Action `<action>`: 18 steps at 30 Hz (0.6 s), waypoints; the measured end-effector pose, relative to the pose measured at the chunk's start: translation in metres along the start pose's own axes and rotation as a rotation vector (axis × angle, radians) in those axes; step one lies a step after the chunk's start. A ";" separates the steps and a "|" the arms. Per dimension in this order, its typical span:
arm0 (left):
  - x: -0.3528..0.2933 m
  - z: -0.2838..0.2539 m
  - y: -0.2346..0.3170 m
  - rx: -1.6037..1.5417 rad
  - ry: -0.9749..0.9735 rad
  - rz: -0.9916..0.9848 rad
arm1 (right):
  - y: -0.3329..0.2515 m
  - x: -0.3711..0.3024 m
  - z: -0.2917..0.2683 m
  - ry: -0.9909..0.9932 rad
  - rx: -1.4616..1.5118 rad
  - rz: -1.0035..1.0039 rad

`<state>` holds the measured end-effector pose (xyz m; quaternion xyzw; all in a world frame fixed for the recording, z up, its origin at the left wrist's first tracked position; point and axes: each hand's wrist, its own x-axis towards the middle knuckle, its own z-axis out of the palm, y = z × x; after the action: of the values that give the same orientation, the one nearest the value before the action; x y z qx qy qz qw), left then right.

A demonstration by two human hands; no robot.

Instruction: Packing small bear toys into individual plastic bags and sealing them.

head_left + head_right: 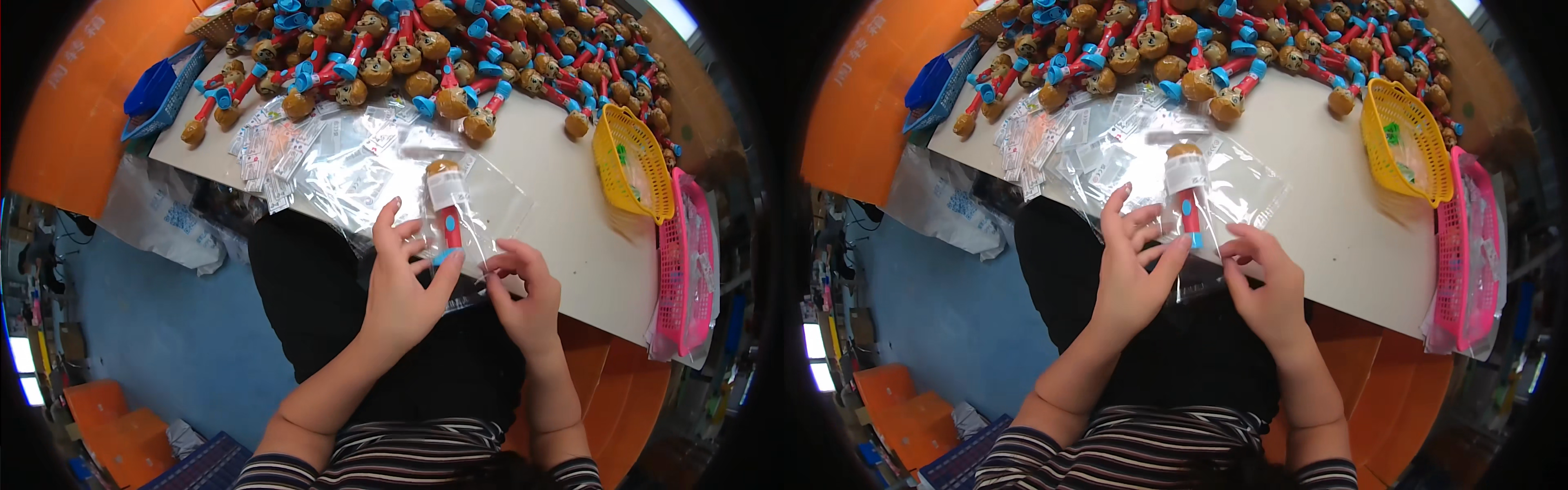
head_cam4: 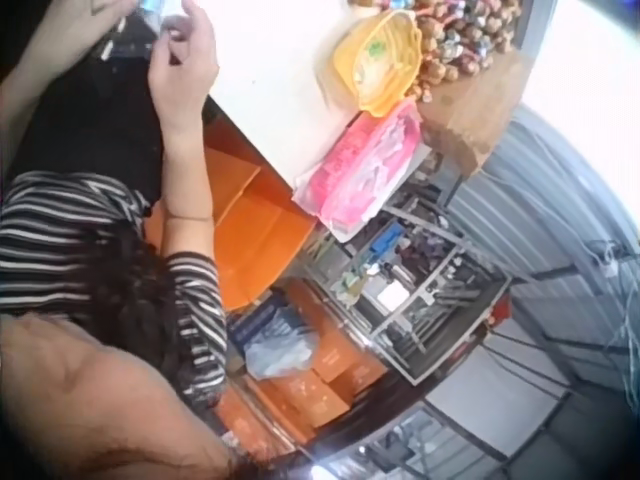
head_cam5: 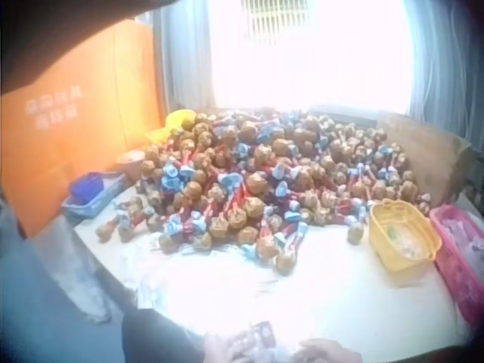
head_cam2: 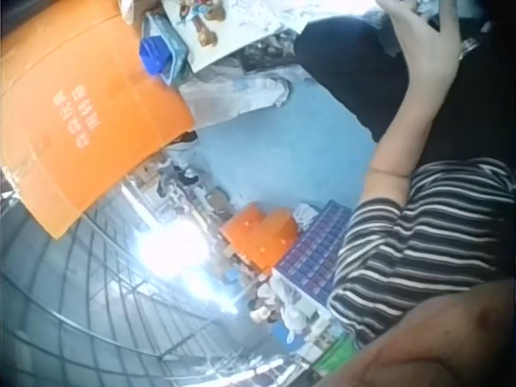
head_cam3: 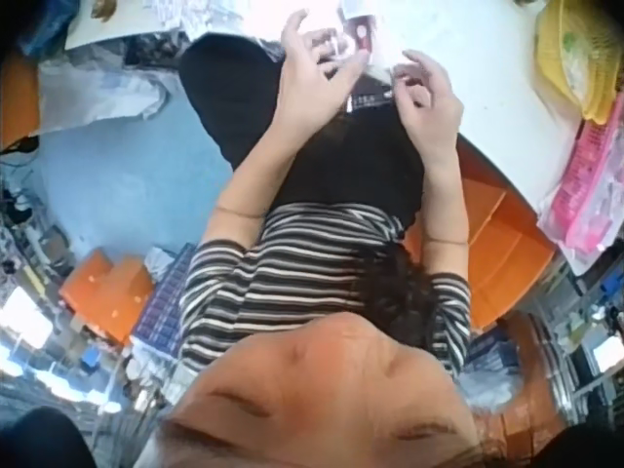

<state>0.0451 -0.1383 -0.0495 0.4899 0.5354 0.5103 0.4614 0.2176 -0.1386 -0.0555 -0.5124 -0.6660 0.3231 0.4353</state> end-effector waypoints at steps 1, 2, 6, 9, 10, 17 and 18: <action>0.007 0.002 0.000 -0.122 -0.033 -0.056 | -0.001 0.000 0.001 0.010 -0.099 -0.155; 0.009 0.002 0.001 -0.121 -0.034 -0.050 | 0.000 0.000 0.001 0.014 -0.098 -0.160; 0.019 0.002 -0.008 -0.337 -0.056 -0.178 | -0.001 0.002 0.001 -0.069 -0.123 -0.457; 0.022 0.005 -0.013 -0.496 -0.070 -0.255 | -0.004 -0.003 -0.001 -0.113 0.315 0.020; 0.022 0.007 -0.014 -0.532 -0.065 -0.264 | -0.004 -0.004 -0.003 -0.110 0.314 0.019; 0.008 0.023 -0.016 -0.538 -0.086 -0.227 | -0.014 -0.020 -0.008 0.011 0.767 0.404; 0.009 0.024 -0.017 -0.503 -0.035 -0.151 | -0.014 -0.021 -0.009 0.039 0.749 0.443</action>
<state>0.0673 -0.1272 -0.0675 0.3274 0.4187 0.5828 0.6147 0.2223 -0.1625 -0.0451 -0.4556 -0.3685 0.6184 0.5237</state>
